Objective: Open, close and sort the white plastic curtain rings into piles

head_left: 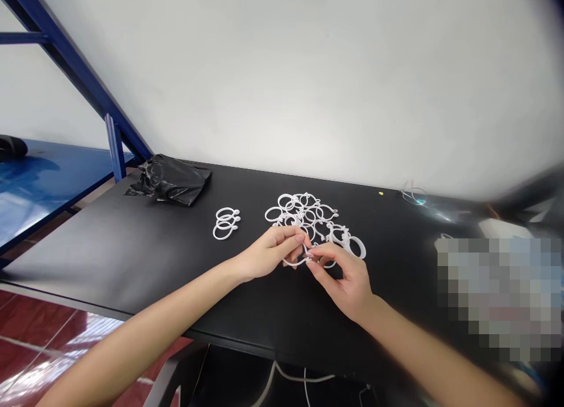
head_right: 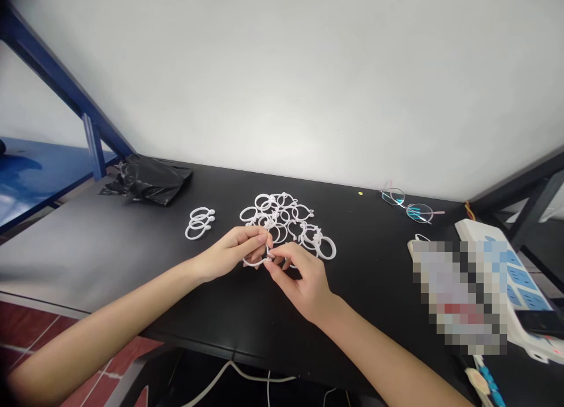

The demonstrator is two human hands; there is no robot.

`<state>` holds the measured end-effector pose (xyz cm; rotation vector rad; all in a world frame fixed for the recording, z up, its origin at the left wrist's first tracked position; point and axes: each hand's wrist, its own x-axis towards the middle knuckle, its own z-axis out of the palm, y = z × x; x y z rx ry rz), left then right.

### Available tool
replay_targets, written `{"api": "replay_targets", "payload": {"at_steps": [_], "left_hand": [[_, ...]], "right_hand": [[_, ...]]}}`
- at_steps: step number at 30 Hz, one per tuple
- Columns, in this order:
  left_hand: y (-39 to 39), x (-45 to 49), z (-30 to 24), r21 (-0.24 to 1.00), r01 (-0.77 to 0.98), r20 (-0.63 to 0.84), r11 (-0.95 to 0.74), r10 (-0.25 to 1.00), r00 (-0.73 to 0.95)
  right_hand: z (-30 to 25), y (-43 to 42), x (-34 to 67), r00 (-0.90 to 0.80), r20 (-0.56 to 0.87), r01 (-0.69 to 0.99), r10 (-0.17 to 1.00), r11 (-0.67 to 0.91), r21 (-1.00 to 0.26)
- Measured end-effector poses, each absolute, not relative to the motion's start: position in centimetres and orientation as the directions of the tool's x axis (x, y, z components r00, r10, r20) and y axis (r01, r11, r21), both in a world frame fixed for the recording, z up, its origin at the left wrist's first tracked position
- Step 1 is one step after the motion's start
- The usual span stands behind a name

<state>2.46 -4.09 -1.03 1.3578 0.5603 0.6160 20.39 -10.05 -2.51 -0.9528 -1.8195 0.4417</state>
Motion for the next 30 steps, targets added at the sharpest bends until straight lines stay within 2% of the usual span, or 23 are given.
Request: {"api": "replay_targets", "payload": {"at_steps": [3,5,8,11,19,22,24,26,28,30], "left_hand": [[-4.5,2.7,-1.3,0.997,-0.074,0.029,0.03,0.726,0.688],[-4.9,2.8,-1.4,0.984,-0.008,0.142,-0.179,0.75,0.646],[-5.4,2.6,-1.7,0.823,0.128,0.35,-0.553,0.671,0.654],[-5.5,2.4,-2.0,0.692,0.171,0.409,-0.701,0.576,0.708],[-5.5,2.5,-2.1,0.638,0.227,0.371,-0.736,0.552,0.747],[-4.6,1.7,-1.2,0.602,0.29,0.349,-0.744,0.572,0.742],[-3.1,0.4,-0.5,0.574,0.393,0.374,-0.718,0.657,0.654],[-1.1,-1.5,-0.1,0.549,0.522,0.443,-0.653,0.757,0.481],[1.0,-3.6,-0.3,0.497,0.631,0.487,-0.596,0.793,0.366],[2.8,-5.5,-0.9,0.459,0.721,0.45,-0.52,0.835,0.316]], "right_hand": [[-2.7,-10.1,20.4,-0.185,0.666,0.408,0.723,0.673,-0.617],[-2.7,-10.0,20.4,-0.171,0.696,0.413,0.697,0.692,-0.592],[-2.6,-10.1,20.2,-0.179,0.725,0.4,0.665,0.723,-0.564],[-2.4,-10.3,20.0,-0.19,0.737,0.381,0.648,0.741,-0.553],[-2.1,-10.6,19.9,-0.176,0.7,0.365,0.692,0.706,-0.607],[-2.0,-10.4,20.3,-0.165,0.647,0.389,0.744,0.652,-0.651],[-2.2,-10.2,20.5,-0.123,0.608,0.39,0.785,0.601,-0.698],[-2.5,-10.2,20.7,-0.081,0.584,0.381,0.807,0.567,-0.73],[-2.7,-10.1,20.8,-0.062,0.586,0.384,0.808,0.562,-0.733],[-2.8,-10.1,20.8,-0.068,0.597,0.399,0.799,0.57,-0.718]]}}
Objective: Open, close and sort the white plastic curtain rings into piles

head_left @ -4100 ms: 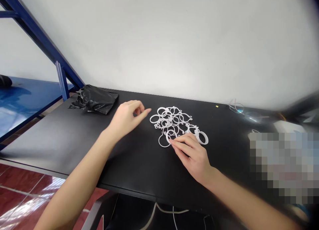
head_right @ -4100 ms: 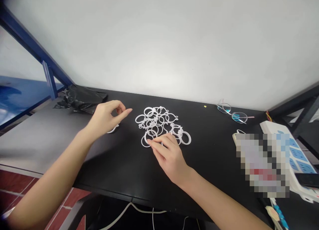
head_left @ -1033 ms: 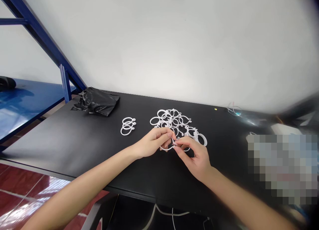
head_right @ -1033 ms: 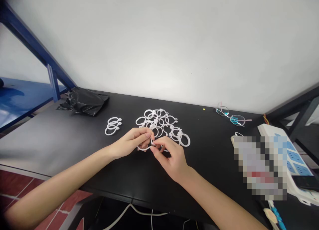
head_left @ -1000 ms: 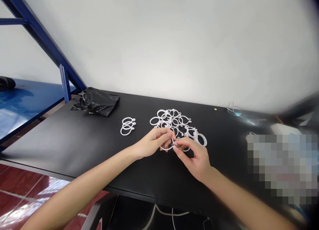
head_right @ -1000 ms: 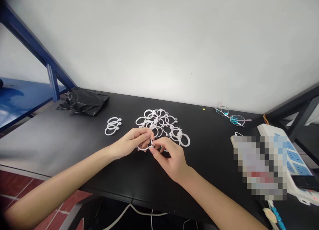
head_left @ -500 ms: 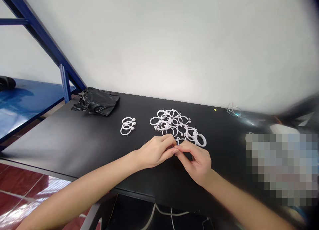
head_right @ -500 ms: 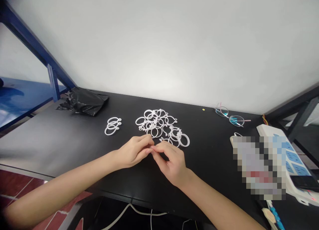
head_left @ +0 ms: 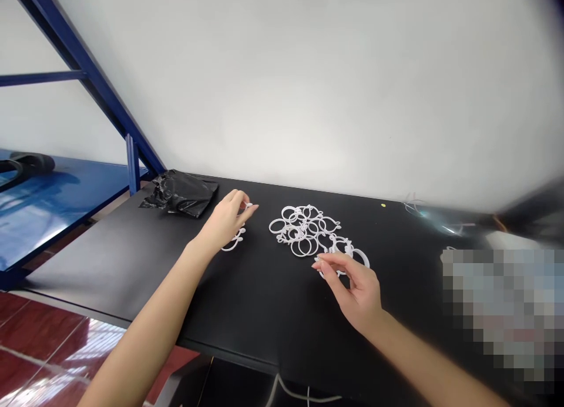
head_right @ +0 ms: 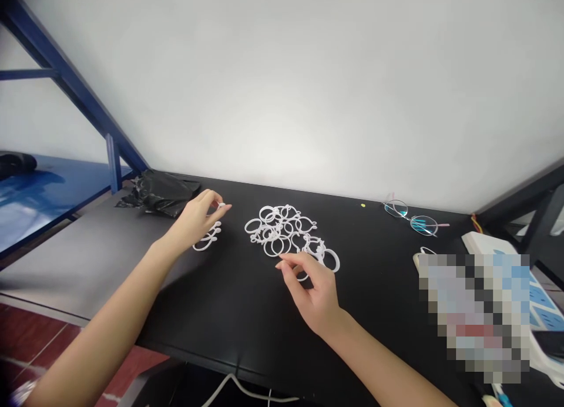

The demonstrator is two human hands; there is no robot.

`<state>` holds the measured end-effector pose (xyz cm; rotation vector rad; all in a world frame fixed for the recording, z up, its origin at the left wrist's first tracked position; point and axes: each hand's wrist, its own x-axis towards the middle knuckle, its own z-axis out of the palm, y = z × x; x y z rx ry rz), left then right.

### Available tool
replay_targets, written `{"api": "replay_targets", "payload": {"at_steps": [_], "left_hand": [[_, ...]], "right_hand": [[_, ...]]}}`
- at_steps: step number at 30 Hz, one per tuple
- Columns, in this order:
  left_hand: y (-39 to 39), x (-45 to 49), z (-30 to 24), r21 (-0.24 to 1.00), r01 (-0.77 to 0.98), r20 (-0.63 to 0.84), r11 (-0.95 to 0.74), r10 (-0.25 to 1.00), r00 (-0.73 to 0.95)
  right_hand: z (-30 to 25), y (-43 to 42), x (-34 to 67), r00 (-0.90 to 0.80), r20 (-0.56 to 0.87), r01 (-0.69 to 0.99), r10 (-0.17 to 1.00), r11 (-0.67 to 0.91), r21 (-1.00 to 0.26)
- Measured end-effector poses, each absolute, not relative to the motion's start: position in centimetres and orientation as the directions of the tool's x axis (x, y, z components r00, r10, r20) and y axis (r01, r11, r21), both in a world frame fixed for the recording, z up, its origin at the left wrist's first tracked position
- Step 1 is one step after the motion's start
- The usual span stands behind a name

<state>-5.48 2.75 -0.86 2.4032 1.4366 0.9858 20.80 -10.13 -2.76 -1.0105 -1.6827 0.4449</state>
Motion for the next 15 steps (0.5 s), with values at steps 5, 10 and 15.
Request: {"api": "replay_targets", "payload": {"at_steps": [5,10,15], "left_hand": [[4.6,-7.4,-2.9,0.465,0.76,0.342,-0.453,0.884,0.318],[4.6,-7.9,-3.1,0.426,0.767,0.225,-0.479,0.878,0.423],[4.0,-7.5,-2.0,0.402,0.769,0.227,-0.498,0.867,0.443]], "right_hand": [[-2.5,-10.1,20.8,-0.096,0.607,0.432,0.789,0.582,-0.689],[-2.3,-9.9,20.8,-0.101,0.609,0.446,0.787,0.583,-0.679],[-2.2,-9.9,20.8,-0.122,0.619,0.459,0.776,0.597,-0.658]]}}
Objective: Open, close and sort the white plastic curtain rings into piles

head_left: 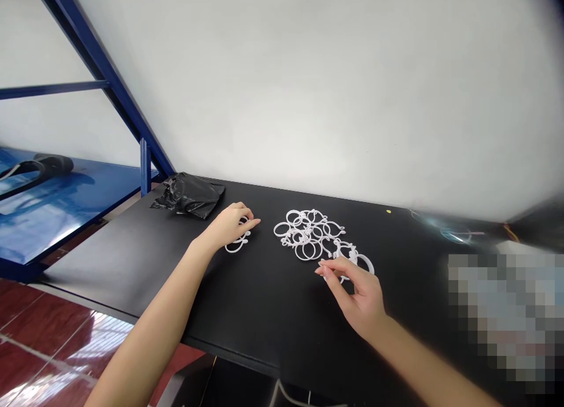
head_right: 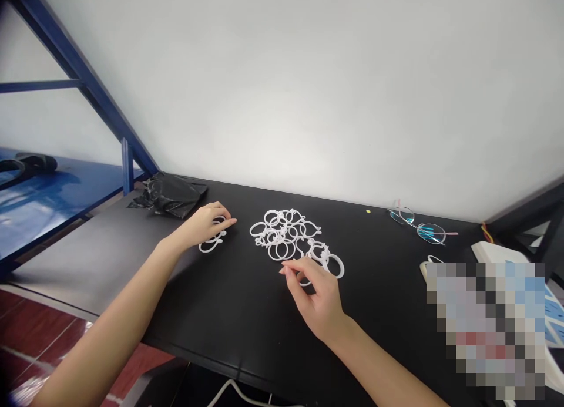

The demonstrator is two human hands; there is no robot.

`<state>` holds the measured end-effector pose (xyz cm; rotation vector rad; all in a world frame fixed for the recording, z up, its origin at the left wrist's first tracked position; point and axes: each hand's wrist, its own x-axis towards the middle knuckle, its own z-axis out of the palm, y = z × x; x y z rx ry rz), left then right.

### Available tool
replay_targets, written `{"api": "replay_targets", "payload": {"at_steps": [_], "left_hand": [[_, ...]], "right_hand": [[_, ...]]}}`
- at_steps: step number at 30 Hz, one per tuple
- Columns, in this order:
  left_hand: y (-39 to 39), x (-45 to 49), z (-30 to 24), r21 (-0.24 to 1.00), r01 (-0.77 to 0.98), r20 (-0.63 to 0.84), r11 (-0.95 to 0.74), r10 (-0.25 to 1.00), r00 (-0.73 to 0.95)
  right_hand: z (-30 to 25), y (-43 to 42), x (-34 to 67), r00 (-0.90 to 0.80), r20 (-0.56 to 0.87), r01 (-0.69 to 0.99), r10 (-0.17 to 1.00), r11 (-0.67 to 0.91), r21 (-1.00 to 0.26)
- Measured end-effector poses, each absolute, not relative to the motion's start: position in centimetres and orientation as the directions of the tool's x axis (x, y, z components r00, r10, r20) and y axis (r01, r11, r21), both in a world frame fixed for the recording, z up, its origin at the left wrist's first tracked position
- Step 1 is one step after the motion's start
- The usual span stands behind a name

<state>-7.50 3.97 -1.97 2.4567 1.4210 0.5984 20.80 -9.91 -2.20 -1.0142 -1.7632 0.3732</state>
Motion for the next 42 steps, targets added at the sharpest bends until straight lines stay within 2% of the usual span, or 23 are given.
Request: {"api": "replay_targets", "payload": {"at_steps": [4,7,10,16,20,24,29,33,37,42], "left_hand": [[2.1,-4.6,-1.3,0.408,0.675,0.373,-0.615,0.787,0.492],[0.7,-2.5,-1.7,0.406,0.597,0.357,-0.691,0.722,0.592],[0.3,-1.9,-2.5,0.408,0.6,0.294,-0.688,0.721,0.627],[0.7,-1.9,-3.0,0.574,0.506,0.265,-0.644,0.731,0.629],[-0.2,-0.8,-2.7,0.648,0.42,0.347,-0.635,0.737,0.58],[-1.6,0.4,-2.1,0.615,0.336,0.494,-0.713,0.681,0.541],[-3.2,1.2,-1.5,0.506,0.262,0.574,-0.822,0.547,0.609],[-3.7,1.4,-1.5,0.482,0.198,0.573,-0.854,0.478,0.666],[-3.5,1.2,-1.4,0.496,0.213,0.541,-0.842,0.492,0.682],[-3.5,1.2,-1.4,0.505,0.223,0.494,-0.834,0.491,0.718]], "right_hand": [[-2.3,-9.9,20.9,-0.13,0.622,0.469,0.772,0.6,-0.648],[-2.3,-9.9,20.9,-0.129,0.624,0.47,0.77,0.602,-0.646],[-2.3,-9.9,20.9,-0.126,0.627,0.468,0.769,0.603,-0.646],[-2.2,-9.9,20.9,-0.131,0.626,0.472,0.769,0.604,-0.643],[-2.4,-9.8,20.9,-0.121,0.634,0.474,0.764,0.605,-0.639],[-2.4,-9.5,20.8,-0.068,0.663,0.478,0.746,0.608,-0.634],[-2.3,-9.1,20.9,-0.109,0.666,0.492,0.738,0.622,-0.609],[-2.2,-9.4,20.9,-0.135,0.669,0.475,0.731,0.64,-0.604],[-2.1,-9.7,20.8,-0.118,0.651,0.432,0.75,0.629,-0.646],[-2.0,-9.6,20.8,-0.103,0.632,0.46,0.768,0.6,-0.654]]}}
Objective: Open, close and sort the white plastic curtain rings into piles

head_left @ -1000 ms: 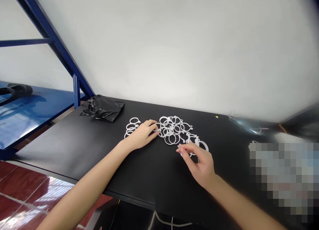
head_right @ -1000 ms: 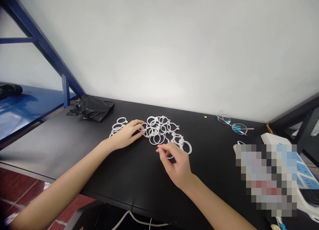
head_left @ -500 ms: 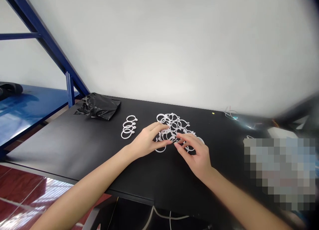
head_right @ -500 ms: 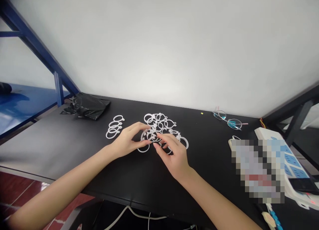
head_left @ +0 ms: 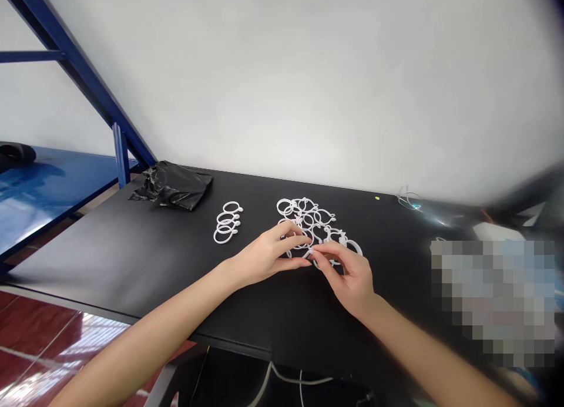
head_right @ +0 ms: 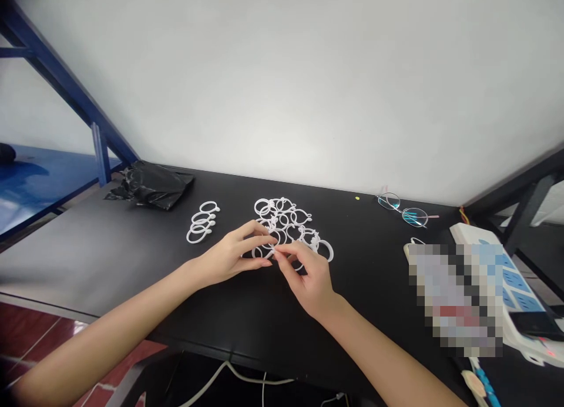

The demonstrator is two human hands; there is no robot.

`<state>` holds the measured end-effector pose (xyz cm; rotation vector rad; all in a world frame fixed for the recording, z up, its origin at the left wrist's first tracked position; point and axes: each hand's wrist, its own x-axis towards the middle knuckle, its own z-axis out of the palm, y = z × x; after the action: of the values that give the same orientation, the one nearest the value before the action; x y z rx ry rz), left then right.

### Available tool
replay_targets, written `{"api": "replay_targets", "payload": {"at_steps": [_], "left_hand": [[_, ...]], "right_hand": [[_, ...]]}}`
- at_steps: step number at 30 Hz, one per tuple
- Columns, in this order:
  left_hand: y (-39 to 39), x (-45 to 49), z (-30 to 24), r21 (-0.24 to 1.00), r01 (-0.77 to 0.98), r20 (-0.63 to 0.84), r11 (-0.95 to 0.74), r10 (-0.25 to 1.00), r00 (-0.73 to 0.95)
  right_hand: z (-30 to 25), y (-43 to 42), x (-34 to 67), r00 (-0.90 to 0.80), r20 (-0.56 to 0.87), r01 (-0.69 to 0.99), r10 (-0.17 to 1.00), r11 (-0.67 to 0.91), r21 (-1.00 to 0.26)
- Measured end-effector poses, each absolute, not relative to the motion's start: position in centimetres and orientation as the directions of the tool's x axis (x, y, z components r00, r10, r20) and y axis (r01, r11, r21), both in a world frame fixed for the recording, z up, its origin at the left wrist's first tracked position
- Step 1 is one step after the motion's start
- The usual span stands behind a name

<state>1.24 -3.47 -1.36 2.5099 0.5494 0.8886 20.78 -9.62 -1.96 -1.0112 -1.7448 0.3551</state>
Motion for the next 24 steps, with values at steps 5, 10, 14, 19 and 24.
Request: {"api": "replay_targets", "payload": {"at_steps": [5,10,14,19,24], "left_hand": [[-3.6,1.5,-1.4,0.52,0.192,0.501,-0.832,0.479,0.721],[-3.9,1.4,-1.1,0.564,0.179,0.473,-0.806,0.493,0.73],[-4.1,1.3,-0.9,0.574,0.193,0.446,-0.796,0.501,0.741],[-3.6,1.1,-0.2,0.459,0.29,0.445,-0.84,0.5,0.743],[-0.4,-2.1,0.3,0.28,0.683,0.507,-0.675,0.708,0.492]], "right_hand": [[-2.3,-9.5,20.9,-0.127,0.626,0.45,0.769,0.608,-0.655],[-2.6,-9.7,21.0,-0.131,0.642,0.42,0.756,0.629,-0.654],[-2.4,-9.7,20.9,-0.137,0.64,0.388,0.756,0.636,-0.668],[-2.7,-9.7,20.9,-0.128,0.559,0.384,0.819,0.561,-0.733],[-3.2,-9.8,20.8,-0.11,0.487,0.342,0.866,0.493,-0.8]]}}
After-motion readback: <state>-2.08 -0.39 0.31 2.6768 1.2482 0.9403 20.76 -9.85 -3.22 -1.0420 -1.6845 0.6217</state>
